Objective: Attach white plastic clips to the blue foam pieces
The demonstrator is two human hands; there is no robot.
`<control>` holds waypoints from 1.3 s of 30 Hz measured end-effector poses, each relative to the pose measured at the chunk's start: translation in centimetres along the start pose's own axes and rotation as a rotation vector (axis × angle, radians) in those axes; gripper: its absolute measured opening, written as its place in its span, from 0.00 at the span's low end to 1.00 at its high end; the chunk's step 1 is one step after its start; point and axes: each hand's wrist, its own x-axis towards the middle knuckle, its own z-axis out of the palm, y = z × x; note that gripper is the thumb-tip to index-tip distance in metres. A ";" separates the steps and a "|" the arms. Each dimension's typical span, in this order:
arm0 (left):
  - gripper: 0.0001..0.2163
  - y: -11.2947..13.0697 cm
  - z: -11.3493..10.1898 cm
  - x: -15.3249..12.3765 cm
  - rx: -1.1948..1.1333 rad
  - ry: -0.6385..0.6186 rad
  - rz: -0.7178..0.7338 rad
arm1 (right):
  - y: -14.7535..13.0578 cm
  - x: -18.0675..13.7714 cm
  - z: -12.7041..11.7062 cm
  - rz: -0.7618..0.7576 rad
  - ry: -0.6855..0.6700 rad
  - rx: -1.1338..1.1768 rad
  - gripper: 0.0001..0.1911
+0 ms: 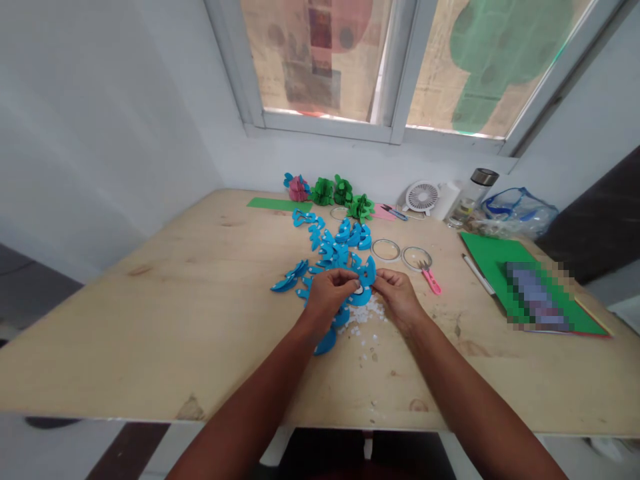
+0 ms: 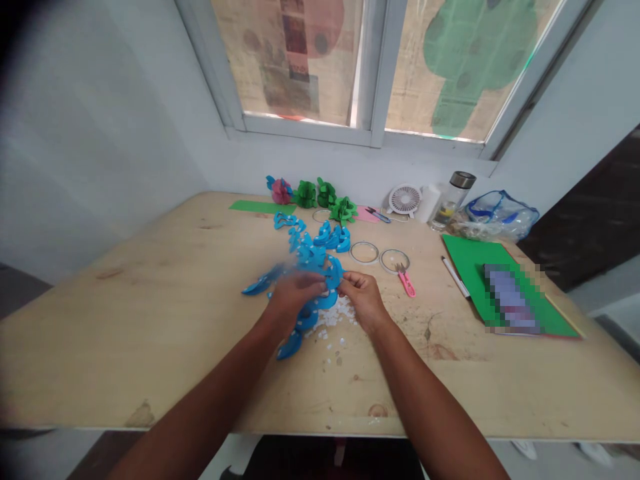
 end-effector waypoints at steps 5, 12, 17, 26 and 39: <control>0.07 0.0 -0.3 0.0 0.050 -0.036 0.020 | 0.0 0.1 -0.1 -0.014 -0.006 -0.014 0.12; 0.08 -0.2 -0.5 0.1 0.060 -0.058 0.005 | 0.1 0.0 0.0 -0.005 -0.003 -0.029 0.12; 0.07 0.1 -0.5 0.3 0.050 -0.072 -0.010 | 0.1 0.0 0.0 0.002 -0.001 -0.037 0.13; 0.05 -0.4 -0.6 0.8 0.065 -0.063 0.001 | -0.1 -0.1 0.0 -0.010 -0.009 -0.027 0.15; 0.05 -0.2 -0.7 0.8 0.081 -0.051 0.003 | 0.2 0.1 0.0 -0.004 0.026 0.022 0.21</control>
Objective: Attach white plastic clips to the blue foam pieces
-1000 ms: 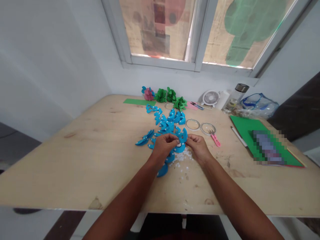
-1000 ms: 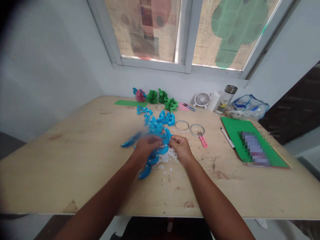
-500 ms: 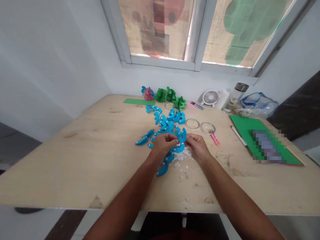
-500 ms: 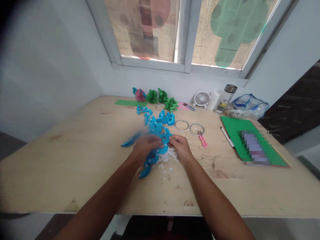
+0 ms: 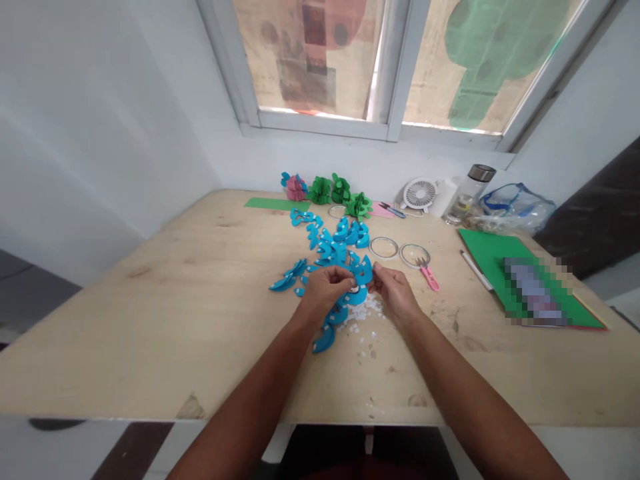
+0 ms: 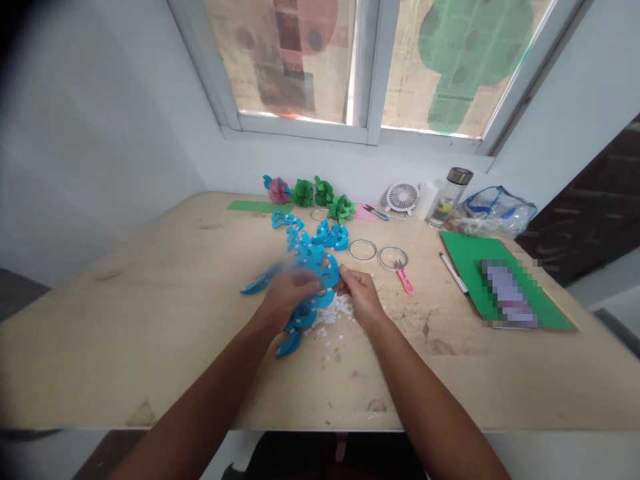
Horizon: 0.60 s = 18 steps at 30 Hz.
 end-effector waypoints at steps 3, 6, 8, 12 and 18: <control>0.06 0.1 0.0 -0.1 0.007 0.002 -0.006 | -0.1 -0.1 0.0 -0.013 0.000 -0.043 0.21; 0.06 0.3 0.0 -0.2 0.025 0.006 -0.003 | -0.3 -0.1 0.0 -0.051 -0.019 -0.143 0.19; 0.06 0.4 0.0 -0.2 0.033 0.010 -0.001 | -0.4 -0.1 -0.1 -0.068 -0.032 -0.194 0.16; 0.06 0.4 0.0 -0.1 0.029 0.012 -0.002 | -0.4 -0.2 -0.1 -0.088 -0.042 -0.240 0.16; 0.05 0.5 0.0 -0.2 0.029 0.001 -0.019 | -0.1 0.0 -0.1 -0.090 -0.040 -0.269 0.18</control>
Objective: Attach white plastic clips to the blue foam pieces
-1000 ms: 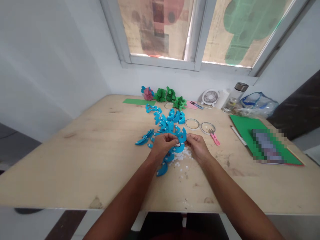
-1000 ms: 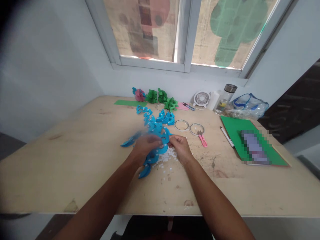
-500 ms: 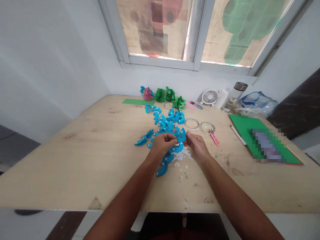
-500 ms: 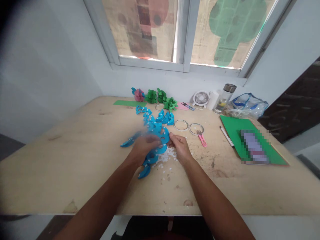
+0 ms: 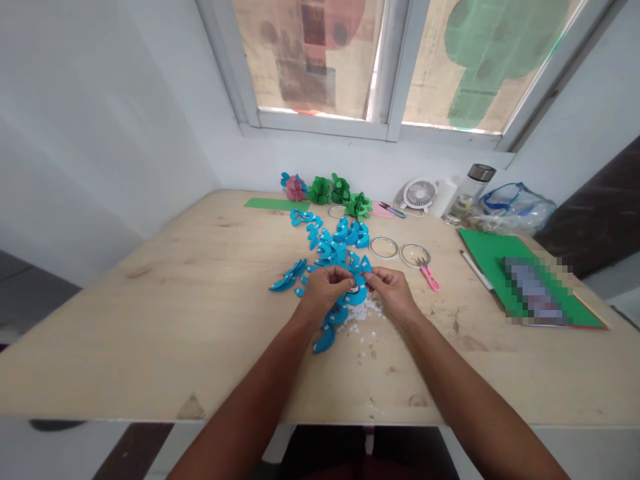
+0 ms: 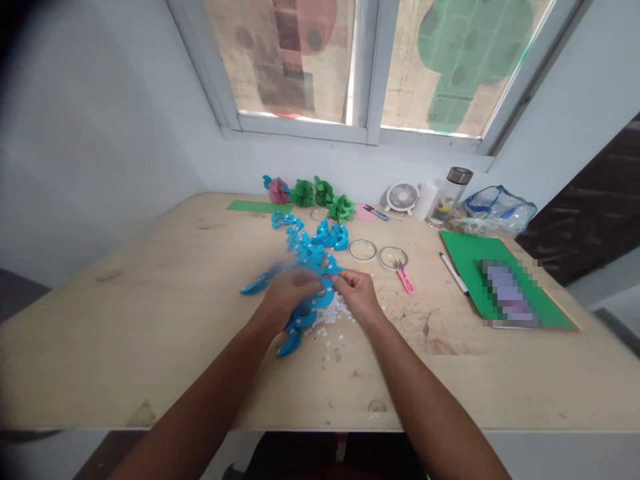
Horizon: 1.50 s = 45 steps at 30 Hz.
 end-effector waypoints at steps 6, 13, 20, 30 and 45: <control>0.06 0.3 -0.1 -0.3 -0.047 -0.030 -0.011 | 0.3 0.2 -0.1 -0.004 -0.001 -0.007 0.19; 0.10 -0.1 -0.2 -0.2 -0.120 -0.093 -0.064 | 0.5 0.0 -0.1 -0.018 -0.014 -0.007 0.18; 0.09 -0.9 -0.2 0.1 -0.042 -0.066 0.031 | 0.6 0.0 -0.1 -0.048 -0.020 -0.059 0.17; 0.10 -0.2 -0.3 -0.3 -0.012 -0.071 0.068 | 0.5 -0.1 0.1 -0.001 -0.049 -0.027 0.17; 0.08 -0.6 -0.1 -0.2 -0.008 -0.081 0.079 | 0.4 0.0 0.1 -0.037 -0.018 -0.018 0.14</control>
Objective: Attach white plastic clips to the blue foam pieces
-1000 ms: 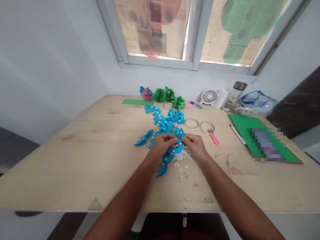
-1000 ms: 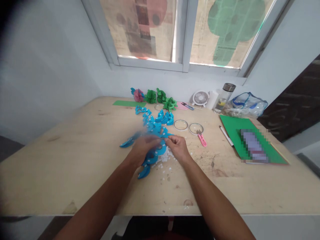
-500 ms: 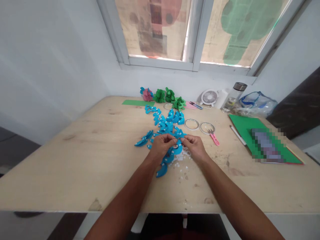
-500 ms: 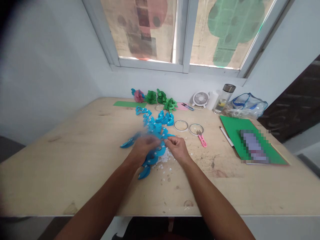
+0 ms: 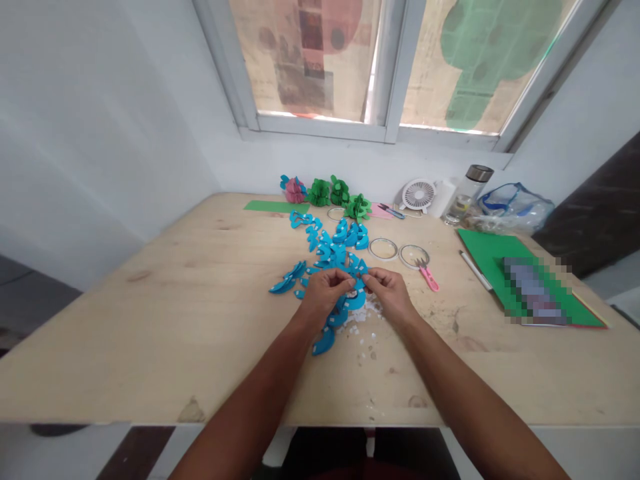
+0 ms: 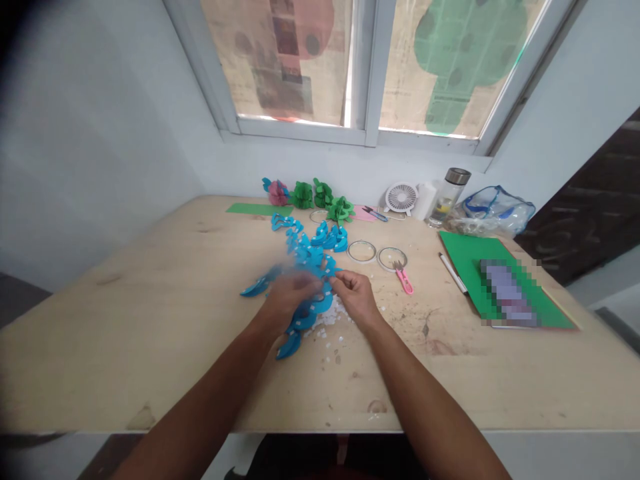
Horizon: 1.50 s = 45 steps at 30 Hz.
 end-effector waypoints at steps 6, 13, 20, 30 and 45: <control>0.06 -0.3 0.1 0.1 0.156 0.053 0.084 | 0.5 0.1 -0.1 0.010 0.018 0.005 0.16; 0.05 0.0 0.1 -0.6 0.573 0.261 0.646 | 0.6 0.0 0.0 0.021 0.005 -0.073 0.18; 0.06 -0.9 0.1 -0.1 0.782 0.238 0.825 | 0.4 -0.2 0.1 -0.007 -0.034 -0.131 0.20; 0.09 -1.0 -0.2 0.3 0.876 0.206 0.857 | -0.1 -0.3 0.1 -0.123 -0.063 -0.305 0.18; 0.10 -0.8 -0.3 0.2 0.840 0.165 0.753 | -0.9 -0.6 0.3 -0.134 -0.097 -0.258 0.20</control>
